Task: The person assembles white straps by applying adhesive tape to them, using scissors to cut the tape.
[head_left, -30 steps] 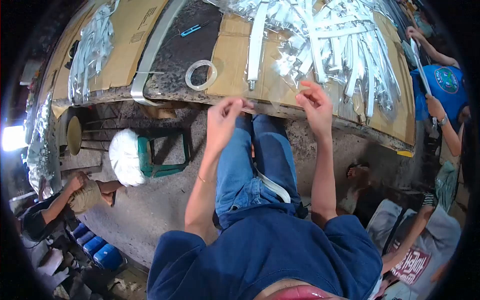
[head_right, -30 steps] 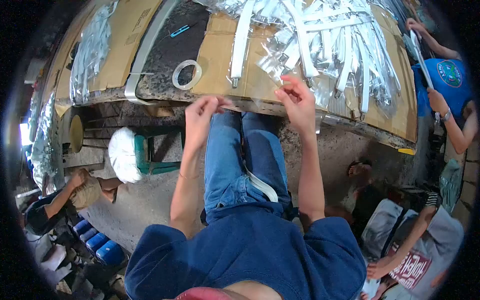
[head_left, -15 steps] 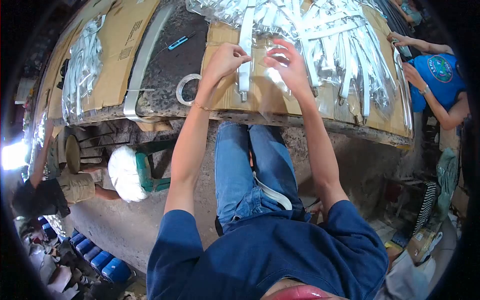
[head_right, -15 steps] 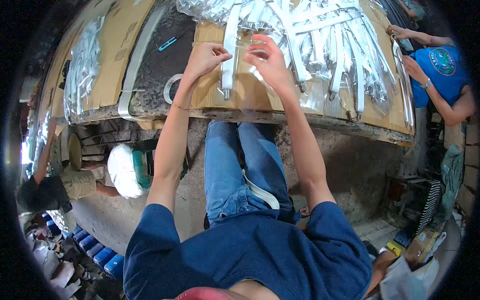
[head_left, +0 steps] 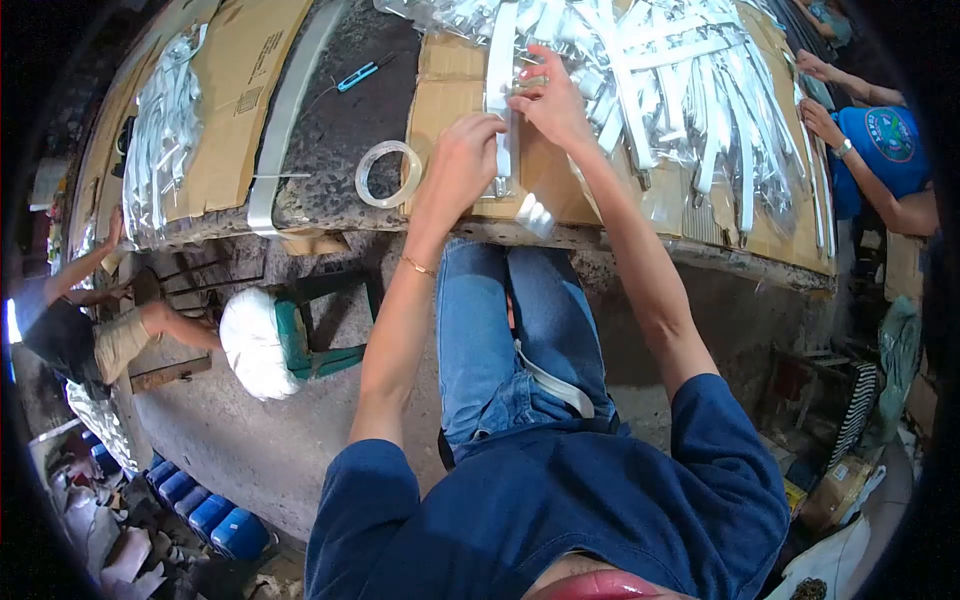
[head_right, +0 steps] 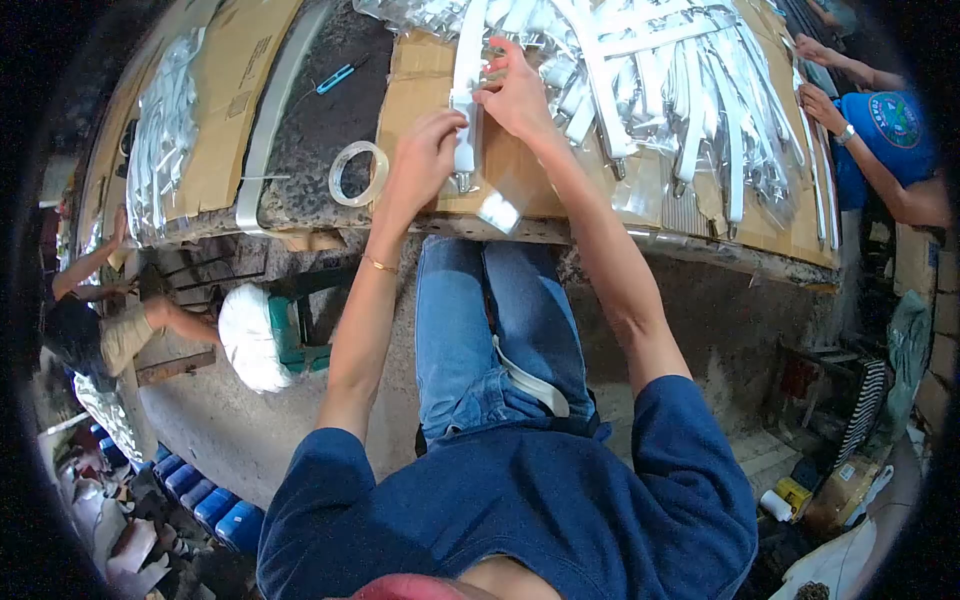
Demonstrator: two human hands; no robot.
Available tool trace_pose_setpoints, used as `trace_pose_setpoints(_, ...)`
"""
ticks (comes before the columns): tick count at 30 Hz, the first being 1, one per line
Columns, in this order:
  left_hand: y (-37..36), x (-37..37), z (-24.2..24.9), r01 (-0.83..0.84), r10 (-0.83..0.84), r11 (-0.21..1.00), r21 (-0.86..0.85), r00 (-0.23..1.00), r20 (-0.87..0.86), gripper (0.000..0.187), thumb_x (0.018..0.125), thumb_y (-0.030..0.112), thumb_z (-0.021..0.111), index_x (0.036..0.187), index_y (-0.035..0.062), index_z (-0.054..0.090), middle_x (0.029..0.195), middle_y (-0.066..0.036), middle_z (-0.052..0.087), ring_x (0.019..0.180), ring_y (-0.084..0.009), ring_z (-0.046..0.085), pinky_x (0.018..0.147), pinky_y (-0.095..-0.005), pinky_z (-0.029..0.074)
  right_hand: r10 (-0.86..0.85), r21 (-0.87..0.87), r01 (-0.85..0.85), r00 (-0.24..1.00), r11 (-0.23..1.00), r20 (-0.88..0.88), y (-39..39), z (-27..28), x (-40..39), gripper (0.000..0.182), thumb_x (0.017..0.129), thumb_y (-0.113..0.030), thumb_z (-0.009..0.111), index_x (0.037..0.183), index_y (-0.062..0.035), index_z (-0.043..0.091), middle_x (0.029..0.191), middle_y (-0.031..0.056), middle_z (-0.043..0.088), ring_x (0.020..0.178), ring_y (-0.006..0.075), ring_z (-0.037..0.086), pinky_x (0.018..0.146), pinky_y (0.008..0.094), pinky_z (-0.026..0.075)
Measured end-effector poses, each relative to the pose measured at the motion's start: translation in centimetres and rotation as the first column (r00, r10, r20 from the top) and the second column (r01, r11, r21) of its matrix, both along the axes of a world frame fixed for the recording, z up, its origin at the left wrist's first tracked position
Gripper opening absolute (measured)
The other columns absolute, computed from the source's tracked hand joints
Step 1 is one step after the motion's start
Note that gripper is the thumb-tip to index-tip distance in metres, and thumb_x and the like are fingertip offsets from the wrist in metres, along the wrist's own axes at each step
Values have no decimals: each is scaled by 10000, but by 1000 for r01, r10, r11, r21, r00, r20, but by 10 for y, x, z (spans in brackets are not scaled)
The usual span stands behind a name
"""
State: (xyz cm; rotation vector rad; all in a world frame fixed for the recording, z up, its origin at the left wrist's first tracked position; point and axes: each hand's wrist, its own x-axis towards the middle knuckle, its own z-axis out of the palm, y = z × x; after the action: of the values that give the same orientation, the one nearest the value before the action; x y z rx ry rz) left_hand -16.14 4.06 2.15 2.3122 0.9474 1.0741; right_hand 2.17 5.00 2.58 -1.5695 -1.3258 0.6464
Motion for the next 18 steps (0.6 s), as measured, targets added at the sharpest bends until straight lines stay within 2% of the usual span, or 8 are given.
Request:
trace_pose_setpoints(3, -2, -2, -13, 83, -79, 995, 52, 994, -78, 178, 806, 9, 563, 934, 8, 687, 1035, -124, 671, 1011, -296, 623, 875, -408, 476, 14, 33, -16, 998, 999, 66, -1, -3, 0, 751, 762, -62, 777, 1404, -121, 392, 1085, 83, 634, 897, 203, 699, 757, 323, 557)
trace_pose_setpoints(8, -8, -3, -17, 39, -31, 994, 99, 997, -73, 159, 825, 3, 582, 930, 2, 702, 1069, -117, 679, 1065, -291, 616, 922, -401, 454, -6, 119, -4, 997, 993, 79, 12, 3, 18, 393, 858, -152, 717, 1218, -47, 597, 916, 66, 699, 805, 137, 660, 714, 280, 518)
trace_pose_setpoints(9, -8, -4, -18, 36, -29, 995, 97, 997, -72, 159, 825, 3, 582, 930, 2, 702, 1069, -117, 679, 1065, -291, 616, 922, -401, 454, -3, 117, -6, 997, 993, 80, 16, 5, 25, 393, 858, -152, 717, 1218, -47, 597, 916, 66, 699, 805, 137, 660, 714, 280, 518)
trace_pose_setpoints(11, -9, -5, -20, 40, -32, 991, 131, 998, -63, 162, 822, 5, 591, 936, 8, 707, 1074, -115, 677, 1077, -293, 612, 935, -406, 444, 233, 15, -235, 970, 972, 67, 23, 15, 36, 302, 887, -156, 691, 1159, -36, 637, 867, 49, 709, 773, 107, 628, 693, 263, 497)
trace_pose_setpoints(13, -12, -6, -18, 39, -30, 991, 129, 997, -70, 162, 821, 6, 593, 937, 7, 706, 1080, -117, 676, 1083, -298, 610, 939, -408, 442, 302, -28, -302, 942, 953, 144, 28, 32, 38, 307, 892, -142, 686, 1174, -36, 625, 866, 34, 700, 776, 100, 623, 706, 253, 491)
trace_pose_setpoints(15, -12, -6, -16, 41, -30, 991, 128, 996, -80, 161, 820, 6, 594, 937, 6, 705, 1086, -119, 674, 1090, -303, 608, 942, -411, 439, 511, -142, -491, 838, 859, 191, 34, 40, 38, 304, 891, -132, 687, 1172, -34, 622, 841, 32, 688, 773, 97, 609, 709, 255, 481)
trace_pose_setpoints(16, -12, -6, -16, 43, -33, 991, 123, 996, -77, 160, 818, 4, 594, 935, 4, 703, 1089, -122, 673, 1094, -304, 606, 948, -411, 437, 512, -144, -492, 838, 858, 189, 38, 41, 37, 304, 891, -132, 687, 1172, -34, 622, 841, 32, 688, 773, 97, 609, 709, 255, 481)
trace_pose_setpoints(18, -12, -7, -17, 46, -37, 992, 115, 996, -77, 159, 816, 2, 594, 933, 2, 701, 1093, -125, 671, 1098, -306, 605, 954, -412, 435, 670, -153, -653, 713, 742, 207, 48, 42, 34, 313, 860, -148, 711, 1141, -35, 633, 801, 59, 691, 728, 144, 610, 691, 302, 488)
